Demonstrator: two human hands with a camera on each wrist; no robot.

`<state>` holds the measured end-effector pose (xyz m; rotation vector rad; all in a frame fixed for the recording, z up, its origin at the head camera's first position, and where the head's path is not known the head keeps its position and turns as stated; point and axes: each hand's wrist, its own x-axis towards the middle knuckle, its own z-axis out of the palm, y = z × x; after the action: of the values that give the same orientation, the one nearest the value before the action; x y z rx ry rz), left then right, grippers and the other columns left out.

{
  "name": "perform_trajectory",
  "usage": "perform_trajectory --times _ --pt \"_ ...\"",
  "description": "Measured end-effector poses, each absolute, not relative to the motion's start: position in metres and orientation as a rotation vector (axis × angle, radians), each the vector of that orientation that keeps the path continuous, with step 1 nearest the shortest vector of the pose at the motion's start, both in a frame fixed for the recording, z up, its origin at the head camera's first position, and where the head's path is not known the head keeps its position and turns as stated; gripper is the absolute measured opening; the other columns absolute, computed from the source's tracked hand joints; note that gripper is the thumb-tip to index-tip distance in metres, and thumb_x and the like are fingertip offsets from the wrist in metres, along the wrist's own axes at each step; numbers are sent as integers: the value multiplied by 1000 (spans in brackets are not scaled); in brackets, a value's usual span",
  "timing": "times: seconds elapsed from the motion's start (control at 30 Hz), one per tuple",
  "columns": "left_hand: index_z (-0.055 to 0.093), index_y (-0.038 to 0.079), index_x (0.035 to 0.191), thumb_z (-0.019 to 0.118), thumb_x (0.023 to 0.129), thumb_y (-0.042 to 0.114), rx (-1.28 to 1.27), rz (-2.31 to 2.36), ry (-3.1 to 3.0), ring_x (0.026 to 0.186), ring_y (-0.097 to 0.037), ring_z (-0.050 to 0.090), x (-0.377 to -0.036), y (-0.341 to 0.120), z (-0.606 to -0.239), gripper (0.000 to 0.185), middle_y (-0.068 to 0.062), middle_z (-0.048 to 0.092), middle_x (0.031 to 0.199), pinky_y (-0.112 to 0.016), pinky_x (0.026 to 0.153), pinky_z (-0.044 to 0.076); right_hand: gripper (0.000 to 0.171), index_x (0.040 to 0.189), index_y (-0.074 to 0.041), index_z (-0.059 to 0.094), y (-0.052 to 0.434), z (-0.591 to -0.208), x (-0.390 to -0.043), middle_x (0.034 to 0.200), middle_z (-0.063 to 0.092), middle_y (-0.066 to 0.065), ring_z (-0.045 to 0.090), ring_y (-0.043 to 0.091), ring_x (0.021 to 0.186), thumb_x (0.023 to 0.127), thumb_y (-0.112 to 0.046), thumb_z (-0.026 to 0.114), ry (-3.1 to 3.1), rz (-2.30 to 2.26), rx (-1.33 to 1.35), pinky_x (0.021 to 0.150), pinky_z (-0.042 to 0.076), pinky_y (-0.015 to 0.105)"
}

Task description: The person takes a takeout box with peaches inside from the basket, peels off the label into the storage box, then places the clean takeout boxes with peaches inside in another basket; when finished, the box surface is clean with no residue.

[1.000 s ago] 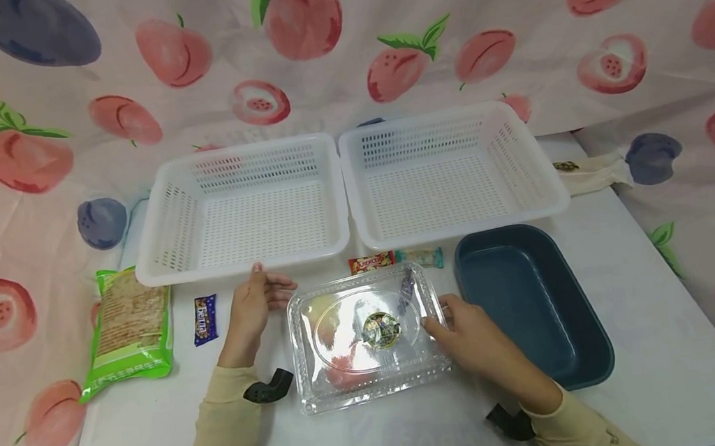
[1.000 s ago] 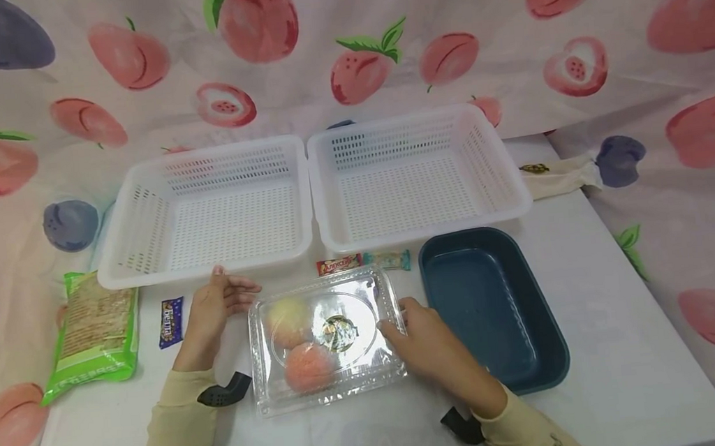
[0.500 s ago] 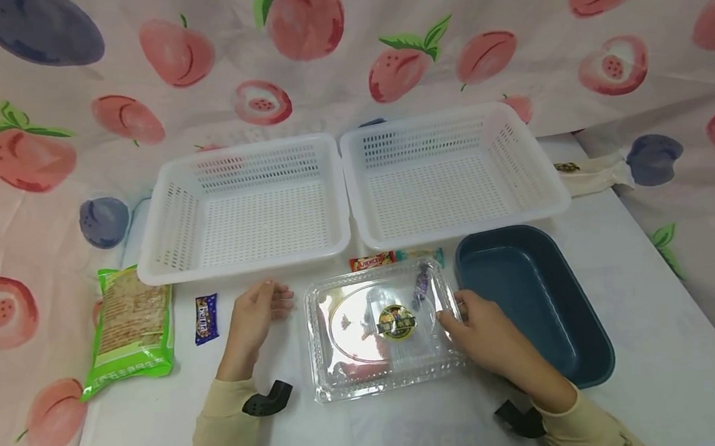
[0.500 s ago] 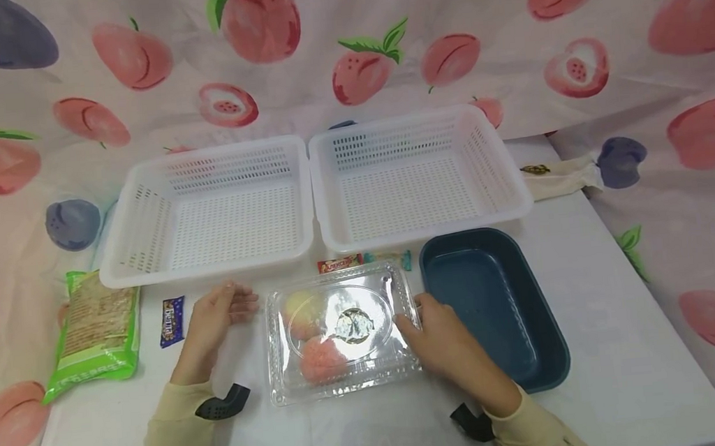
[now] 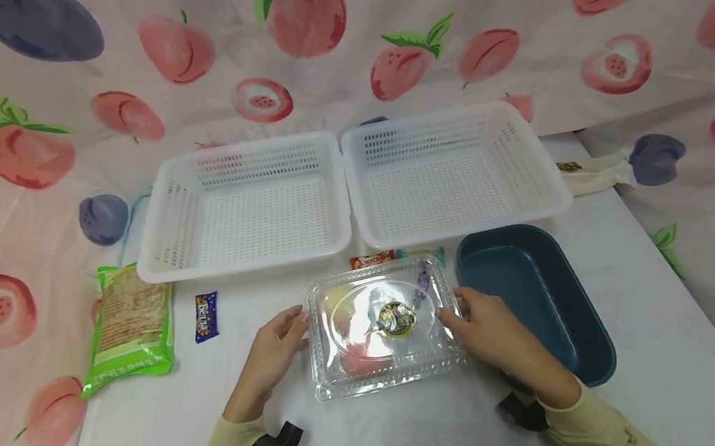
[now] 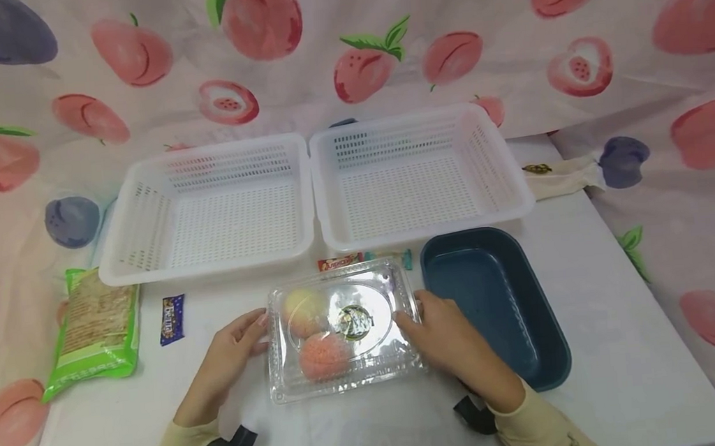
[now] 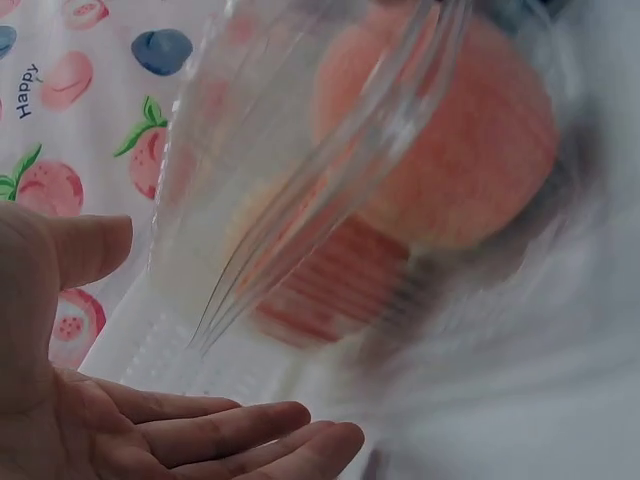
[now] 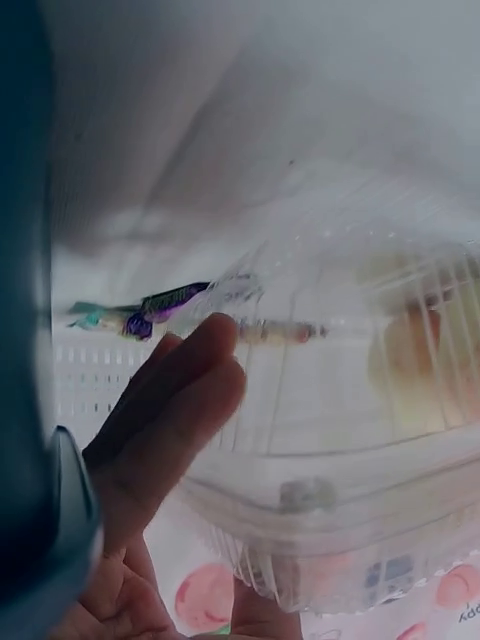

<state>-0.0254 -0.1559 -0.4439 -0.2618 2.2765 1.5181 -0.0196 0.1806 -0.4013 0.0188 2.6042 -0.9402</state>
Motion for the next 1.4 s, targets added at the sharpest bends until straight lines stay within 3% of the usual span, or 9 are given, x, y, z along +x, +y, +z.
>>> perform_trajectory --times 0.2,0.47,0.77,0.97,1.07,1.17,1.3,1.4 --pt "39 -11 153 62 106 39 -210 1622 2187 131 -40 63 -13 -144 -442 72 -26 59 146 -54 110 49 69 149 11 45 183 -389 -23 127 70 22 71 34 112 104 -38 63 2636 -896 11 93 57 55" --pt "50 -12 146 64 105 33 -248 1731 2147 105 -28 75 -6 -138 -446 62 -22 73 125 -37 90 62 58 146 7 50 189 -355 -37 127 70 22 71 36 112 104 -31 64 2807 -874 -89 92 57 57" --pt "57 -9 141 62 106 30 -250 1742 2151 100 -24 76 -6 -136 -446 53 -19 77 116 -32 84 62 49 144 -6 58 168 -328 -52 130 71 19 71 36 114 101 -29 65 2827 -826 -264 87 60 56" --pt "59 -9 139 63 106 31 -254 1750 2157 94 -20 75 -5 -135 -446 52 -16 78 108 -28 78 61 47 136 -5 63 140 -328 -66 107 73 9 67 24 91 95 -24 74 2822 -579 -506 76 56 45" --pt "60 -8 139 64 105 31 -259 1753 2161 89 -17 74 -5 -135 -447 52 -15 79 104 -25 75 59 49 134 -1 63 127 -333 -70 103 72 9 66 23 88 93 -24 77 2789 -419 -605 76 56 43" --pt "59 -8 139 63 106 30 -267 1757 2150 88 -16 73 -6 -134 -447 50 -14 78 103 -24 75 59 36 117 0 68 117 -340 -72 100 71 8 67 23 90 93 -25 78 2738 -292 -670 76 57 43" --pt "58 -8 140 62 106 28 -283 1771 2125 90 -17 75 -5 -134 -447 50 -15 78 106 -23 77 59 23 94 -4 67 108 -351 -70 85 66 4 62 18 76 91 -22 81 2719 -192 -779 67 55 39" --pt "57 -9 141 62 106 28 -288 1782 2121 92 -19 75 -5 -134 -446 51 -16 78 107 -23 78 59 20 86 -5 66 106 -356 -67 80 63 3 57 16 69 88 -17 82 2747 -157 -855 62 54 36"
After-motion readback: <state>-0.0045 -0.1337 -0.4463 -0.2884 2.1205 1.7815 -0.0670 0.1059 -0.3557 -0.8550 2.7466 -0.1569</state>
